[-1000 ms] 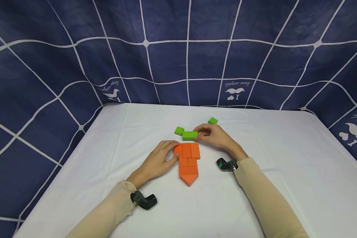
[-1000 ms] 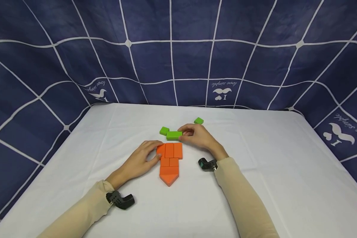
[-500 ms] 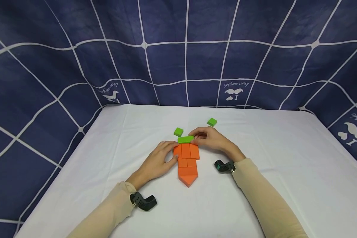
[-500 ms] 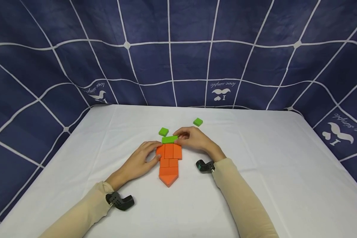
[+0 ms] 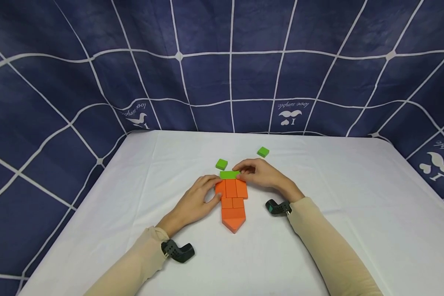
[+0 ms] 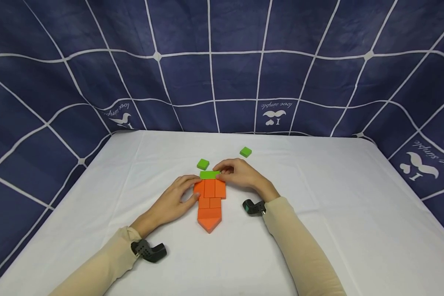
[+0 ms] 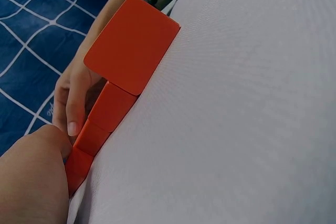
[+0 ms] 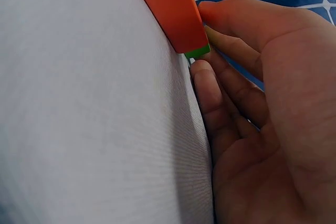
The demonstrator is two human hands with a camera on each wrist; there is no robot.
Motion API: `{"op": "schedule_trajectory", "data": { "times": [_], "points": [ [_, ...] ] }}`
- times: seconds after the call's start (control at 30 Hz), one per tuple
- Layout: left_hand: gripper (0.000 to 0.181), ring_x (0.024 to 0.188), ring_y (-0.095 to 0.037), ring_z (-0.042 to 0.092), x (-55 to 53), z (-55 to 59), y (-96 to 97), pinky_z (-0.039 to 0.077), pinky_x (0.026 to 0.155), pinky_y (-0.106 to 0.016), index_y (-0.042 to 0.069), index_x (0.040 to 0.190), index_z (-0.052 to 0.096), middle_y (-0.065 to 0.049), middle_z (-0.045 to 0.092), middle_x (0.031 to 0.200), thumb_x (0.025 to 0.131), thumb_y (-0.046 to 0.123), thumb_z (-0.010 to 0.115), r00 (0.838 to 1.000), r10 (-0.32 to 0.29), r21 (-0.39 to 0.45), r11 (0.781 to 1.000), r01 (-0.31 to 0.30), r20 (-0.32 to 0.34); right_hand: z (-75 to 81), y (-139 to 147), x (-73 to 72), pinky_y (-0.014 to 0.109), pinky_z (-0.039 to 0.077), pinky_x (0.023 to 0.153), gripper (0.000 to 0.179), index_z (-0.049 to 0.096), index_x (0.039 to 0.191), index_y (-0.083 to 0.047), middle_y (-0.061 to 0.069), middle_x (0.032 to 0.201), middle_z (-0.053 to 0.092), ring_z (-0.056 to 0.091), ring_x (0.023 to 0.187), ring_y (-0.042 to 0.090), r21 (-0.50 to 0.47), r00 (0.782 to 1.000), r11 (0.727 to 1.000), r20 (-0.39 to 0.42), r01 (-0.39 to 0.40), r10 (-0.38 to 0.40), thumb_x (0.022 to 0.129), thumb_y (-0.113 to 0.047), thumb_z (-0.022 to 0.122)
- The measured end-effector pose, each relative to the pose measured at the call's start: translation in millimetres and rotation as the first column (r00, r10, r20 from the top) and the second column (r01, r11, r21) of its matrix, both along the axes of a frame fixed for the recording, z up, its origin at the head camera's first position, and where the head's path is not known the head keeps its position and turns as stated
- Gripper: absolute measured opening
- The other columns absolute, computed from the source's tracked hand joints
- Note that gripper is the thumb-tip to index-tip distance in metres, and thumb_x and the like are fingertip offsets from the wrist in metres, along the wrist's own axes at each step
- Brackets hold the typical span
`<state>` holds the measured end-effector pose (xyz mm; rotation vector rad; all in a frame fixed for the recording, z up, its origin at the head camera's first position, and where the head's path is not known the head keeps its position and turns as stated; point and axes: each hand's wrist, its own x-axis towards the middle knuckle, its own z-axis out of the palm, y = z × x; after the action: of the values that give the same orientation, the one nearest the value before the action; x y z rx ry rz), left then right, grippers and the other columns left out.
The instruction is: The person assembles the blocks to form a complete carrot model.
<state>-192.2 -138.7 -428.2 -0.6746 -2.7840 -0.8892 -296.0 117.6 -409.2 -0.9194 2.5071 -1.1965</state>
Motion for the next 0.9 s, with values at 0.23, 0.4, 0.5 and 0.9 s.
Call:
{"op": "schedule_trajectory", "data": {
  "times": [0.23,0.4,0.5,0.9],
  "points": [
    [0.044,0.137,-0.021,0.05,0.3,0.9,0.3,0.043,0.117,-0.042,0.008,0.141,0.061,-0.005,0.055,0.145,0.101,0.028,0.064,1.0,0.006,-0.002,1.0,-0.006,-0.004,0.6,0,-0.3,0.028,0.054,0.085,0.026,0.075,0.121,-0.015,-0.001,0.11,0.074,0.063,0.092,0.018,0.001,1.0,1.0,-0.004,0.01,-0.01,0.096,-0.015,0.071],
    [0.045,0.136,-0.021,0.05,0.9,1.5,0.9,0.044,0.117,-0.042,0.008,0.141,0.061,-0.005,0.055,0.145,0.101,0.028,0.064,1.0,0.009,-0.005,1.0,-0.009,0.0,3.1,4,-1.7,0.032,0.055,0.091,0.026,0.075,0.122,-0.012,0.002,0.11,0.074,0.064,0.096,0.017,-0.021,0.993,0.995,-0.072,0.096,-0.097,0.096,-0.017,0.071],
    [0.045,0.137,-0.021,0.05,0.8,1.5,1.0,0.043,0.117,-0.042,0.008,0.141,0.061,-0.005,0.055,0.145,0.101,0.028,0.064,1.0,0.01,-0.005,1.0,-0.01,0.003,6.1,10,-4.8,0.036,0.056,0.095,0.027,0.074,0.123,-0.01,0.005,0.113,0.073,0.065,0.1,0.019,-0.033,0.976,0.984,-0.12,0.177,-0.179,0.096,-0.016,0.071],
    [0.045,0.137,-0.02,0.05,-1.3,-2.1,-0.5,0.043,0.117,-0.041,0.008,0.141,0.061,-0.004,0.056,0.144,0.101,0.028,0.064,1.0,0.007,0.002,1.0,-0.007,-0.004,13.0,35,-16.8,0.045,0.056,0.092,0.032,0.07,0.127,-0.003,0.019,0.121,0.069,0.065,0.105,0.033,-0.04,0.87,0.906,-0.264,0.422,-0.417,0.096,-0.012,0.069]
  ]
}}
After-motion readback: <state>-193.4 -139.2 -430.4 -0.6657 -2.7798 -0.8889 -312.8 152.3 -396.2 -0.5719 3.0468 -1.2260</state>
